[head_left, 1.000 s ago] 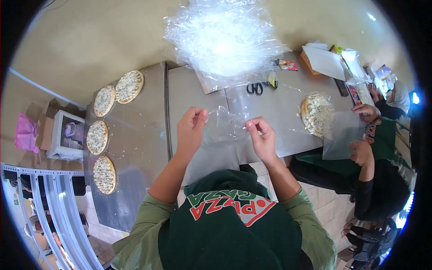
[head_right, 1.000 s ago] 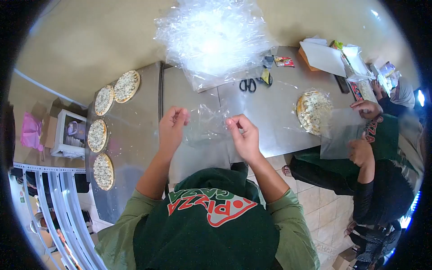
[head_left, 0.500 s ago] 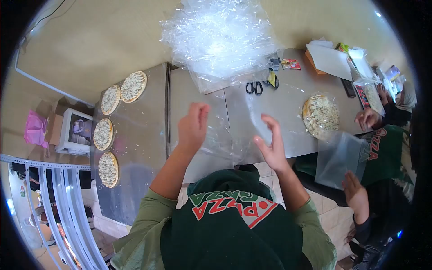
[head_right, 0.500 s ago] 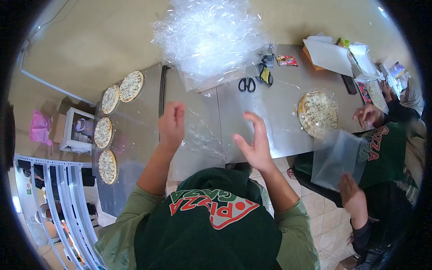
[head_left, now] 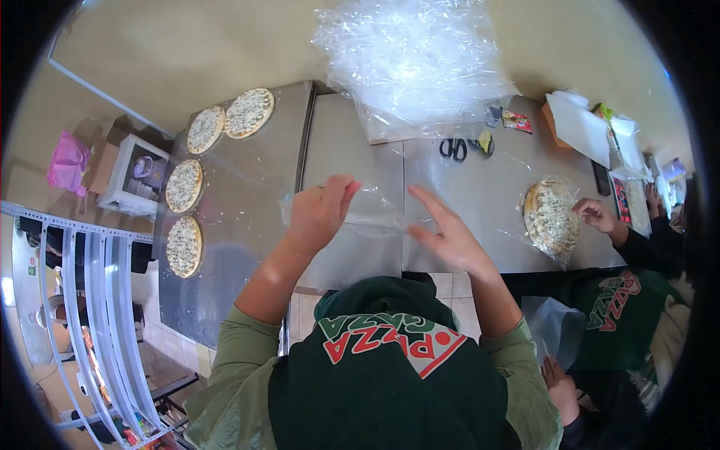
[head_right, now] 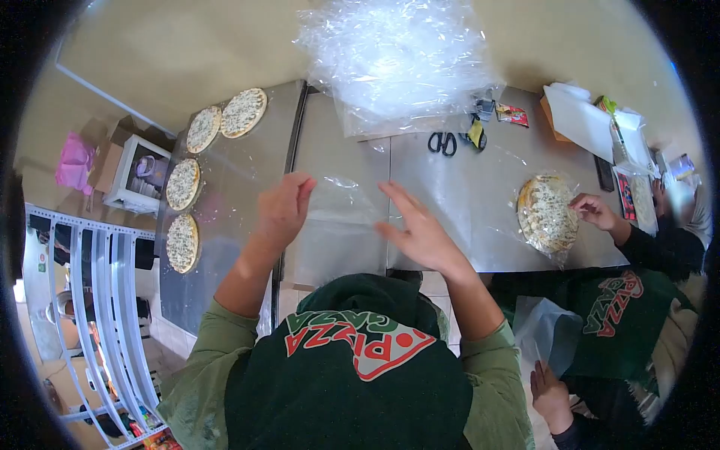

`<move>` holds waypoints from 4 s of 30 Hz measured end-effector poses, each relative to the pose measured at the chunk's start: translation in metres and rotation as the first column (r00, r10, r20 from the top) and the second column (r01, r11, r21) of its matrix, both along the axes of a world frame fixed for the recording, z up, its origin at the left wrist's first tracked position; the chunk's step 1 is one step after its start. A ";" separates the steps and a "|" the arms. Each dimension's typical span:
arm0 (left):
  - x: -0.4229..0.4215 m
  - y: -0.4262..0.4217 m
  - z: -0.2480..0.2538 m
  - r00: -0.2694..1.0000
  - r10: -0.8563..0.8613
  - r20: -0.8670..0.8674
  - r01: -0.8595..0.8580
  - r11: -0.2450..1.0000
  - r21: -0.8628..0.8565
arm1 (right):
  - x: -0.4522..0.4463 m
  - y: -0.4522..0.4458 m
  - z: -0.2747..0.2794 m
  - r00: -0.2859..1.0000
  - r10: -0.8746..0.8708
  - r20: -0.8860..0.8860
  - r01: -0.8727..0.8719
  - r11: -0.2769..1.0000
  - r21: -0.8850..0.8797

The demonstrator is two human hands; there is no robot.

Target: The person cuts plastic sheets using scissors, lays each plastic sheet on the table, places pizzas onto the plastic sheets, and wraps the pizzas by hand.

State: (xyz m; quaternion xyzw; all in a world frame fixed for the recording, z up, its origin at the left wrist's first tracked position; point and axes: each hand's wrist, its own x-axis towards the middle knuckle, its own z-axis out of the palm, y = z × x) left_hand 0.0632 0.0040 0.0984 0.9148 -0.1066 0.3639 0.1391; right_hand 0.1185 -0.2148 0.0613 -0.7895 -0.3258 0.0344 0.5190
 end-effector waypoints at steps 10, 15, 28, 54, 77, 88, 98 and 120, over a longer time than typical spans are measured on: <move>0.004 0.039 0.040 0.979 0.100 0.177 -0.101 0.995 -0.004 | 0.017 0.053 -0.007 0.619 0.233 -0.750 -0.025 0.960 0.278; -0.042 0.005 -0.021 0.854 -0.186 -0.486 -0.325 0.540 -0.777 | -0.009 0.070 -0.005 0.679 0.172 -0.713 0.219 0.880 0.421; -0.026 0.040 -0.103 0.664 -0.696 0.273 -0.337 -0.604 -0.722 | 0.008 0.027 -0.083 0.558 -0.136 -0.818 0.503 0.840 0.204; -0.015 -0.037 -0.130 0.835 -0.271 -0.479 -0.549 -0.342 -0.763 | 0.055 -0.046 -0.187 0.187 -0.092 -0.978 0.676 0.735 0.060; 0.003 -0.035 -0.207 0.679 0.058 -0.732 -0.117 0.993 -0.031 | 0.066 -0.113 -0.172 0.818 -0.575 0.018 0.515 0.717 -0.469; 0.013 -0.010 -0.203 0.561 0.197 -0.804 -0.162 0.979 0.127 | 0.056 -0.090 -0.132 0.827 -0.283 0.486 0.558 0.522 -0.645; -0.043 0.026 -0.168 0.307 0.149 -0.940 0.015 0.987 0.162 | 0.057 -0.081 -0.129 0.976 -0.107 -0.190 -0.125 0.441 -0.889; -0.320 0.400 -0.183 0.738 0.643 -0.203 0.373 -0.640 -0.672 | 0.100 -0.088 -0.176 0.988 -0.154 0.032 0.104 0.484 -0.869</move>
